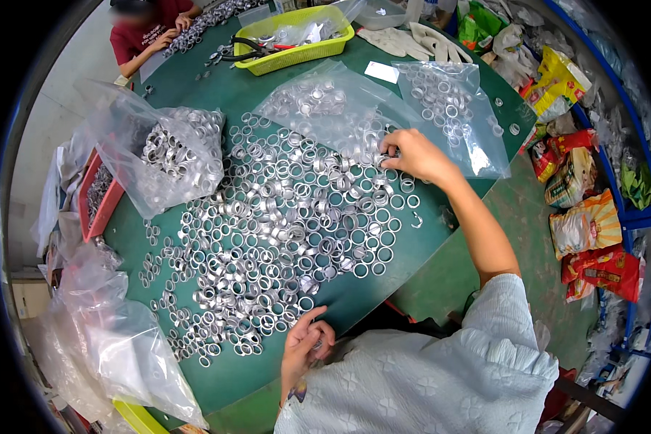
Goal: The person picks up small metal rings one by one from a pile on the table, holding them between their fingers to check them before placing them into a separate group or into a hand.
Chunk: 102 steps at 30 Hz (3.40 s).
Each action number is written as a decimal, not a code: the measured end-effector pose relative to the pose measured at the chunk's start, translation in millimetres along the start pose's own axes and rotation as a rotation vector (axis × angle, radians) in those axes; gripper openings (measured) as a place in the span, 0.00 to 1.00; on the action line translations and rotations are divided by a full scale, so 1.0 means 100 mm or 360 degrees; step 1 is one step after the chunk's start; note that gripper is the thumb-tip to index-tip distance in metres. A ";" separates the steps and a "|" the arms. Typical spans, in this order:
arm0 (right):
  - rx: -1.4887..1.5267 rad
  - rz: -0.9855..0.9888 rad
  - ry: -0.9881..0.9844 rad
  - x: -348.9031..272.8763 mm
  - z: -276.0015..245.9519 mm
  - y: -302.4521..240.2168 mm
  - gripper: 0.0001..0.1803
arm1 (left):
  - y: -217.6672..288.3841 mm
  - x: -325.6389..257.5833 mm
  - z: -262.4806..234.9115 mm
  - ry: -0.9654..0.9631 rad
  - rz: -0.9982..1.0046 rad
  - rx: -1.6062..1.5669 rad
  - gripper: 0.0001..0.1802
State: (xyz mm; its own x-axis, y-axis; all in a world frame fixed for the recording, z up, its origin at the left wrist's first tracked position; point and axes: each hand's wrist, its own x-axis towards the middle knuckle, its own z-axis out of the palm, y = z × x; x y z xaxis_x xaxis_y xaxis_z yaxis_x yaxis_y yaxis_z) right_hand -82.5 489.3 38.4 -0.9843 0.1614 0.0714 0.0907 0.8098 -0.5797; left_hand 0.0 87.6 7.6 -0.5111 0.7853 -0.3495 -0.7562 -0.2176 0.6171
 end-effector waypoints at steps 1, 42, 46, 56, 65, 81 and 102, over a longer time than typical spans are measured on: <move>-0.0021 -0.0092 0.0172 -0.04 0.06 -0.01 0.10 | 0.01 0.01 0.00 -0.0005 0.0006 0.0010 0.25; 0.0265 0.0318 0.0579 -0.32 0.08 -0.09 0.14 | 0.02 0.01 0.05 0.0084 0.0000 0.0049 0.25; 0.0322 -0.0055 0.0237 -0.20 0.14 -0.27 0.12 | 0.04 0.01 0.02 0.0026 -0.0045 -0.0006 0.25; 0.0114 -0.0323 -0.0309 -0.52 0.17 -0.49 0.08 | 0.04 0.00 0.04 0.0031 -0.0003 -0.0016 0.25; -0.0204 -0.0213 0.0146 -0.58 0.27 -0.63 0.06 | 0.01 0.01 0.04 0.0015 0.0046 -0.0021 0.25; 0.0282 -0.0452 -0.0106 -0.51 0.51 -0.72 0.09 | 0.06 0.01 0.05 -0.0021 0.0020 -0.0027 0.25; -0.0023 -0.0547 0.0303 0.44 0.53 -0.28 0.24 | 0.06 0.04 0.02 -0.0053 -0.0034 -0.0073 0.24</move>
State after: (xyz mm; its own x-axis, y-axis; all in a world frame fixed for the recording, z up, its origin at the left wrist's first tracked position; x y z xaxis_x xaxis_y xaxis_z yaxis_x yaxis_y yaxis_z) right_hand -136.7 444.2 14.5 -0.9121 -0.0202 0.4094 -0.2360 0.8425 -0.4842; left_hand -5.4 90.1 11.0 -0.4813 0.8088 -0.3380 -0.7851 -0.2262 0.5766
